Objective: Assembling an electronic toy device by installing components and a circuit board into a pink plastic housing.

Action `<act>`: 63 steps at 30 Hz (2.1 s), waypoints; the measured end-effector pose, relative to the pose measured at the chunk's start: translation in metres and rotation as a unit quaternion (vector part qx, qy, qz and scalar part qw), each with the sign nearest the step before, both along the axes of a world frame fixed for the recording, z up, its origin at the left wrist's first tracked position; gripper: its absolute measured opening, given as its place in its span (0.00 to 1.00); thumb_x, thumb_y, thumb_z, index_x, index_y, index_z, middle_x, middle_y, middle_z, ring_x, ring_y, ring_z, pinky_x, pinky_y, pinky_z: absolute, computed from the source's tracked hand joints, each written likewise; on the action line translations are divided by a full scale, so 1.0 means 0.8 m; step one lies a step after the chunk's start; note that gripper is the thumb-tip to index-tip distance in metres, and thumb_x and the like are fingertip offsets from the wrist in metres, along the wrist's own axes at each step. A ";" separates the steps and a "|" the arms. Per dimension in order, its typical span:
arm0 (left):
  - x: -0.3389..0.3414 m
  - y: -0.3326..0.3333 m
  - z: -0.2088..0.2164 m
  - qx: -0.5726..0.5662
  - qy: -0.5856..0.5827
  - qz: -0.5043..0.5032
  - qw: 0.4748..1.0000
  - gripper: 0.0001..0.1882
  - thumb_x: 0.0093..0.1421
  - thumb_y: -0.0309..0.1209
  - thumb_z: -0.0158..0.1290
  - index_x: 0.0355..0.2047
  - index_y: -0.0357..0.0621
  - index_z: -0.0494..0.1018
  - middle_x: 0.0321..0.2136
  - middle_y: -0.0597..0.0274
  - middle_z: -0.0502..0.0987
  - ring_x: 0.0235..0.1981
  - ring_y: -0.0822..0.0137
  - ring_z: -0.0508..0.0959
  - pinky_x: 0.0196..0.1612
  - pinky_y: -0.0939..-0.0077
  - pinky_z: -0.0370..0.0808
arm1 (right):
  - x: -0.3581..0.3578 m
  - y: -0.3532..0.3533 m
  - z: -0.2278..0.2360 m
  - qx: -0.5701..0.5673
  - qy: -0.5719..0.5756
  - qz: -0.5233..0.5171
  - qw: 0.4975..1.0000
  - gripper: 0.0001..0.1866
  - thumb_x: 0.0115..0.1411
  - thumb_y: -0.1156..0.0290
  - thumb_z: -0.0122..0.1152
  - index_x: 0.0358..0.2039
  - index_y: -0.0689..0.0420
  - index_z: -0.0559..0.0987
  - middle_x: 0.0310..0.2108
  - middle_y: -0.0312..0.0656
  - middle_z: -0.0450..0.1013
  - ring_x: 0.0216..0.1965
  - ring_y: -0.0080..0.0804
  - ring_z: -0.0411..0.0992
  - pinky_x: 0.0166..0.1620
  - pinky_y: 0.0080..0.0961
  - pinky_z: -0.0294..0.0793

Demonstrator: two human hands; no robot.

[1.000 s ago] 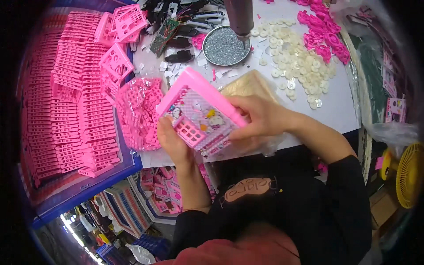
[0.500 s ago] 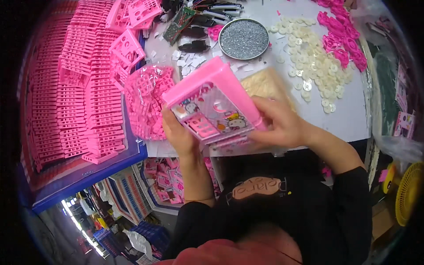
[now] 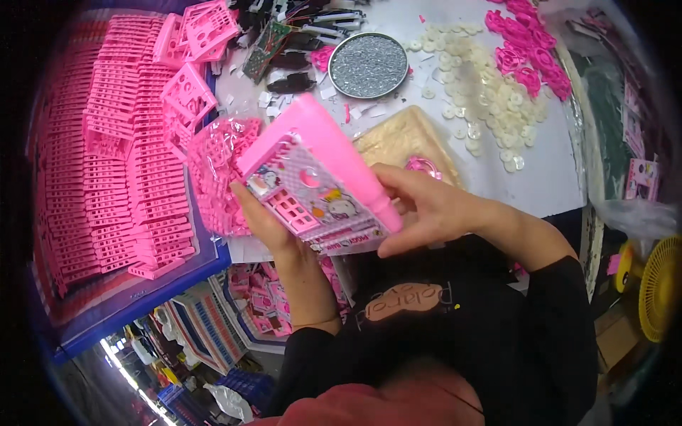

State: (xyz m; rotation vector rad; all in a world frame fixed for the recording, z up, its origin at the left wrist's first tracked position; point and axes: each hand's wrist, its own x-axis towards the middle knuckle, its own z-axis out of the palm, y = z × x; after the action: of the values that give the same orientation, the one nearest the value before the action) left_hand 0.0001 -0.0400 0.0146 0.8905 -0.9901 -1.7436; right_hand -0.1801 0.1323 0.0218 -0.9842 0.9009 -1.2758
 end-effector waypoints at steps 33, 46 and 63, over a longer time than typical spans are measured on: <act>0.002 -0.014 0.029 -0.279 0.012 -0.172 0.945 0.10 0.67 0.31 0.54 0.38 0.35 0.77 0.39 0.56 0.81 0.40 0.63 0.80 0.46 0.67 0.74 | -0.058 -0.014 -0.013 -0.016 0.284 -0.115 0.952 0.23 0.58 0.72 0.66 0.54 0.57 0.75 0.46 0.43 0.78 0.47 0.34 0.76 0.51 0.32 0.75; 0.020 0.058 -0.041 -0.609 -0.275 -0.389 0.634 0.23 0.43 0.33 0.63 0.43 0.51 0.79 0.55 0.53 0.75 0.59 0.47 0.70 0.60 0.46 0.66 | -0.124 0.011 -0.059 -0.199 0.661 -0.040 0.723 0.32 0.54 0.54 0.67 0.56 0.60 0.75 0.69 0.46 0.60 0.65 0.60 0.60 0.64 0.47 0.66; -0.016 0.068 -0.029 -0.604 -0.350 -0.428 0.574 0.37 0.46 0.43 0.69 0.57 0.48 0.73 0.64 0.58 0.69 0.65 0.54 0.67 0.66 0.49 0.58 | -0.178 -0.016 -0.059 -0.010 0.646 -0.174 0.743 0.11 0.55 0.72 0.65 0.40 0.56 0.81 0.42 0.38 0.78 0.48 0.42 0.72 0.49 0.37 0.75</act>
State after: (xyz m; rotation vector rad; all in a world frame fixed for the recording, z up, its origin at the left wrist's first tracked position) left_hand -0.0130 0.0144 -0.0085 0.0230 -2.9842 -0.7129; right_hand -0.3226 0.1193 -0.0254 -1.8066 2.2138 -0.7236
